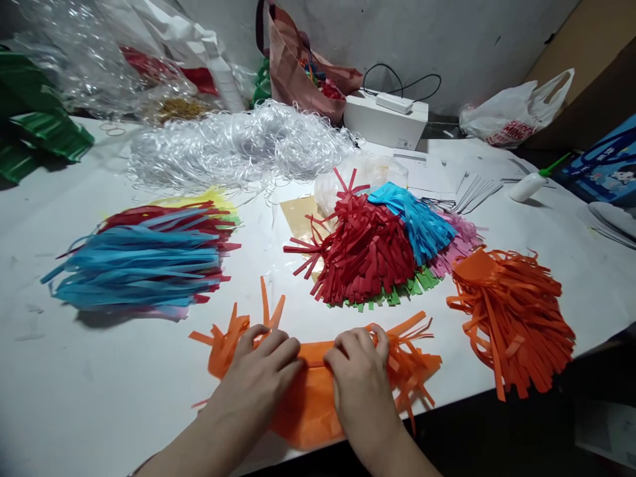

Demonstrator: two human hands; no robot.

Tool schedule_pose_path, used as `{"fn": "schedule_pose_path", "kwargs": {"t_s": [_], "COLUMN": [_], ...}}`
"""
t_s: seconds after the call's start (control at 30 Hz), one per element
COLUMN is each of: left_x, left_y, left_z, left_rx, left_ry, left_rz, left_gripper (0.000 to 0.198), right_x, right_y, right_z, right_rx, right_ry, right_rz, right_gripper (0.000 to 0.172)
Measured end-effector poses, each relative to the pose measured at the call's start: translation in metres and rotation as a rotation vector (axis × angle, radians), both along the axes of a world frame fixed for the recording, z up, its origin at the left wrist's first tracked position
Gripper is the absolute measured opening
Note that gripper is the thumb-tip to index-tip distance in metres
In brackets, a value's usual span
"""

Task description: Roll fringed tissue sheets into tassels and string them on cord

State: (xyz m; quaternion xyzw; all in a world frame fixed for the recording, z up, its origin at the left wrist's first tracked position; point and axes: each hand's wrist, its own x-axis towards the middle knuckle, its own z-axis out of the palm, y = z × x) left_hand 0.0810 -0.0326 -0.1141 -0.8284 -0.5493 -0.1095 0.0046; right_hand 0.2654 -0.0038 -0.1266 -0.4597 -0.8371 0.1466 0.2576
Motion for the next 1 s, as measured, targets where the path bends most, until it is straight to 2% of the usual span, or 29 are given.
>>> {"fn": "schedule_pose_path", "kwargs": {"t_s": [0.2,0.4,0.5,0.57,0.67,0.73,0.83,0.93,1.0], "left_x": [0.007,0.002,-0.001,-0.001,0.004,0.008,0.01,0.009,0.007], "left_y": [0.005,0.018,0.012,0.003,-0.013,-0.021,-0.027,-0.03,-0.032], "left_z": [-0.004,0.006,0.009,0.007,-0.002,-0.011,-0.024,-0.034,-0.04], "left_rx": [0.099,-0.034,-0.028,0.023,0.068,0.072,0.164,0.265,0.269], "left_ry": [0.062,0.069,0.018,-0.025,-0.076,-0.079,-0.073,-0.058,-0.043], "left_rz": [-0.115,-0.08,-0.05,-0.116,-0.27,-0.318,-0.272,-0.181,-0.153], "left_gripper": [0.022,0.024,0.021,0.014,0.013,0.012,0.006,0.011,0.014], "right_x": [0.001,-0.007,-0.01,-0.009,-0.006,-0.003,-0.002,0.001,0.007], "right_y": [-0.005,-0.001,0.002,0.006,0.013,0.019,0.029,0.039,0.047], "right_z": [-0.005,0.002,0.002,0.0,0.001,0.005,0.017,0.032,0.039], "right_rx": [0.175,0.316,0.395,0.423,0.405,0.384,0.374,0.386,0.402], "right_ry": [-0.158,-0.352,-0.372,-0.339,-0.216,-0.116,0.014,0.113,0.186], "right_rz": [0.11,0.193,0.245,0.261,0.192,0.117,0.017,-0.091,-0.166], "right_gripper": [0.024,0.02,0.023,0.025,0.024,0.022,0.019,0.016,0.015]}}
